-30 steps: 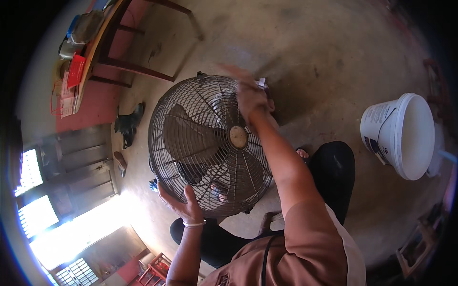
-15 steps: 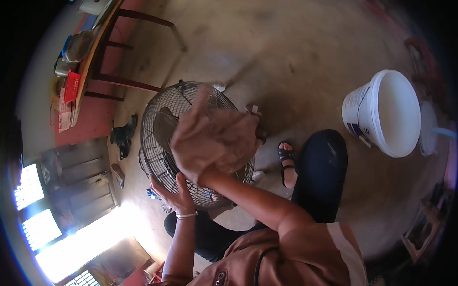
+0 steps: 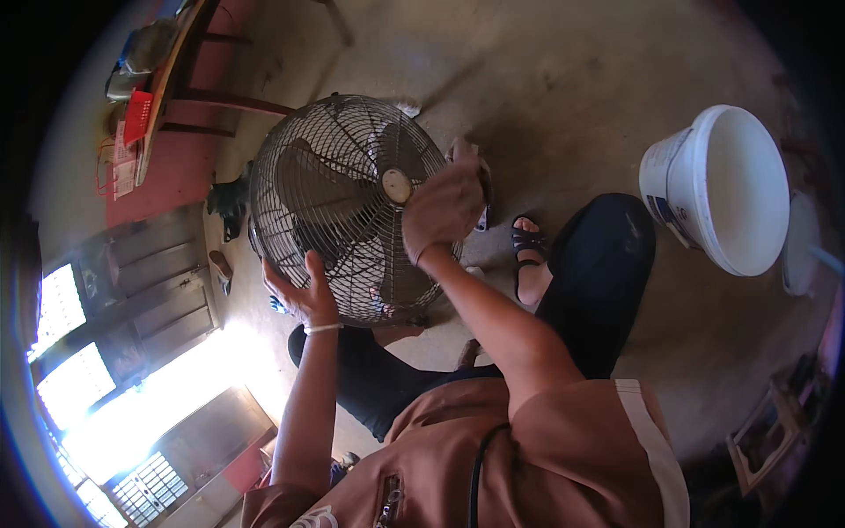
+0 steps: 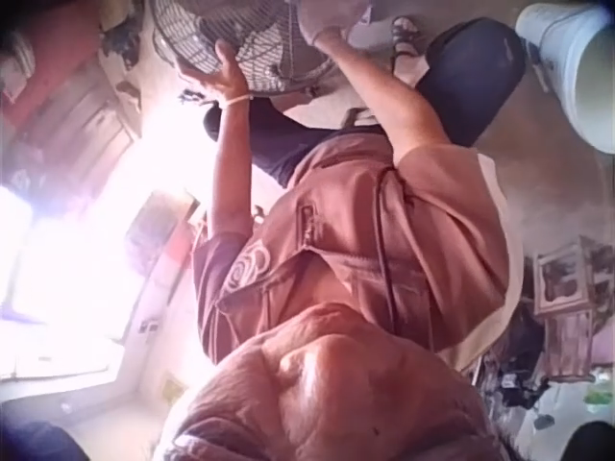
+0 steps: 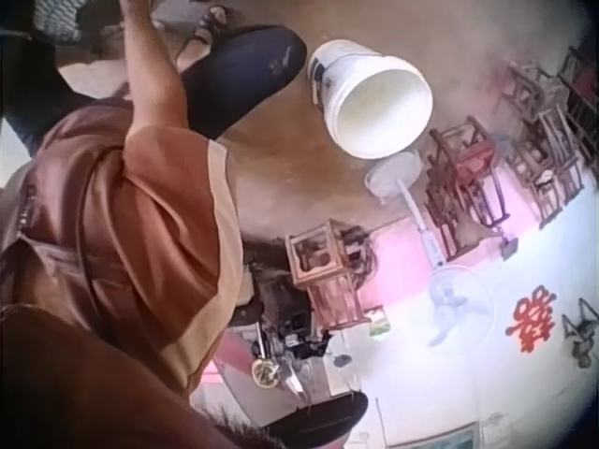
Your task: Cleaning the metal grate and internal parts of a disassembled floor fan using a cloth.
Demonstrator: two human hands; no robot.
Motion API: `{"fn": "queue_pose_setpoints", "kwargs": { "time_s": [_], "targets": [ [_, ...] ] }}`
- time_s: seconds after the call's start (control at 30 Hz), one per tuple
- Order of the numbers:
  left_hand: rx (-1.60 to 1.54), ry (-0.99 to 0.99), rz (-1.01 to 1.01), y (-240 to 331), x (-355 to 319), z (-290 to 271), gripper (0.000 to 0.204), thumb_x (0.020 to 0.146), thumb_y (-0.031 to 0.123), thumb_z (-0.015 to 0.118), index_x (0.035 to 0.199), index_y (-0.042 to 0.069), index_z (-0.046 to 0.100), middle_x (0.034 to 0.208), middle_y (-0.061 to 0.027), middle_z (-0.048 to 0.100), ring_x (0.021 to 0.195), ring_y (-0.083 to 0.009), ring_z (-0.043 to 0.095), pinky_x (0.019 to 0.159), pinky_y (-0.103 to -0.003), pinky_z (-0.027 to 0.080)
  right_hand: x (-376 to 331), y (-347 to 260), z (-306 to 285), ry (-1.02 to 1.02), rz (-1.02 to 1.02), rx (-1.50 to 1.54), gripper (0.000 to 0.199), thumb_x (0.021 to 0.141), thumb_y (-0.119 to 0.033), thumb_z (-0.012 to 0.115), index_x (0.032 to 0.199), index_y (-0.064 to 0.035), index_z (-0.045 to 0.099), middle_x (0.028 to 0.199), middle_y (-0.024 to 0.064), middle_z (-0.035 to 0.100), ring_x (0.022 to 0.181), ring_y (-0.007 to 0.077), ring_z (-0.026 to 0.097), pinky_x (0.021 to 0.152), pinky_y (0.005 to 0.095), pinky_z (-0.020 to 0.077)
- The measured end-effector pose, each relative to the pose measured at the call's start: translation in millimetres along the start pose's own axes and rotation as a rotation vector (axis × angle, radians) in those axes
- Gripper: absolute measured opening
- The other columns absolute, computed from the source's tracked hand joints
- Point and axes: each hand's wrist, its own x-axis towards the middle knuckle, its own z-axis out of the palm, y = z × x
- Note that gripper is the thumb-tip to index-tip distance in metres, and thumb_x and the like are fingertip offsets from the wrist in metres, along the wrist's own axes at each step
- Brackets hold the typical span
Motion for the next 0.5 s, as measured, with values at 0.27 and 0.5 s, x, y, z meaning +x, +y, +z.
{"fn": "queue_pose_setpoints", "kwargs": {
  "time_s": [0.27,0.5],
  "targets": [
    [0.146,0.13,0.099,-40,11,-20,0.086,0.076,0.044,0.078,0.135,-0.004,0.039,0.127,-0.027,0.048,0.12,-0.0428,0.045,0.101,-0.05,0.038,-82,32,-210,-0.219,-0.427,1.466,0.038,0.092,-0.025,0.047,0.119,0.0019,0.054,0.116,0.0164,0.059,0.107,0.0285,0.056,0.095,0.0429,0.0418],
    [0.093,0.132,-0.023,-34,12,-36,0.089,0.073,0.042,0.08,0.136,-0.004,0.037,0.127,-0.0241,0.045,0.122,-0.0407,0.044,0.105,-0.048,0.036,-96,54,-133,-0.274,-0.71,1.308,0.039,0.097,-0.019,0.042,0.129,0.003,0.046,0.131,0.0172,0.05,0.121,0.0238,0.047,0.107,0.0367,0.0335]
  ]
}}
